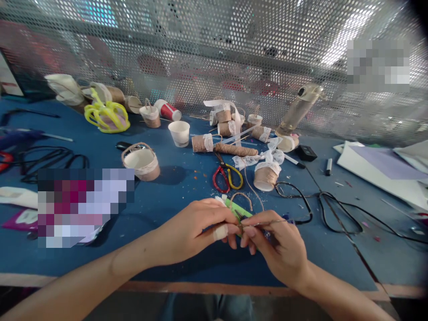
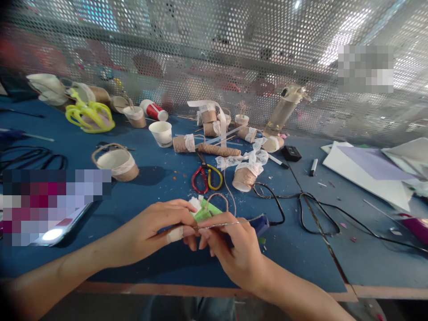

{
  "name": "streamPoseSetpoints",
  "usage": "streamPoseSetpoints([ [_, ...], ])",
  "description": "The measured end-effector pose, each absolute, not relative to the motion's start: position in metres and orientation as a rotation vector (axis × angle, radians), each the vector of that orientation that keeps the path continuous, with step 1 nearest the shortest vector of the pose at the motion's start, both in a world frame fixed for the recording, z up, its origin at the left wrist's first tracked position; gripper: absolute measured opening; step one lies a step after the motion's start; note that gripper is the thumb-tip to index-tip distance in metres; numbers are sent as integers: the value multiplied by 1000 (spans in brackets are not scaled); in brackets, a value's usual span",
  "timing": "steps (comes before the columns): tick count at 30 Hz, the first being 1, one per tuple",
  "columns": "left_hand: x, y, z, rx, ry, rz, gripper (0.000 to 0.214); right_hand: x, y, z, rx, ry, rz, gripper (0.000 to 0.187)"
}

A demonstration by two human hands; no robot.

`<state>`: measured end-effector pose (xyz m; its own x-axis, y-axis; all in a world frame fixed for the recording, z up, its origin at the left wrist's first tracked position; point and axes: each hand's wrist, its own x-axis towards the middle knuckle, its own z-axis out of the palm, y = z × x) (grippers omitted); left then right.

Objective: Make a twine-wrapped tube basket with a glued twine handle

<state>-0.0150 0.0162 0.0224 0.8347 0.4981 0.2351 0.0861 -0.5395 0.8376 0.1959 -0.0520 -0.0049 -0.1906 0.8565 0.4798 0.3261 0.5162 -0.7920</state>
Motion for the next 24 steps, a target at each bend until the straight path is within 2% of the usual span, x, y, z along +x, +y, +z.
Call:
streamPoseSetpoints([
  [8,-12,14,16,2049,476,780,12,198,-48,-7,-989,-1705,783,9],
  [16,-10,12,7,2304,498,995,14,196,-50,-6,-1022,-1693,757,10],
  [20,-12,15,11,2271,495,834,9,197,-50,-5,-1035,-1712,743,10],
  [24,-12,16,20,2173,467,637,17,200,-49,-5,-1040,-1740,707,9],
])
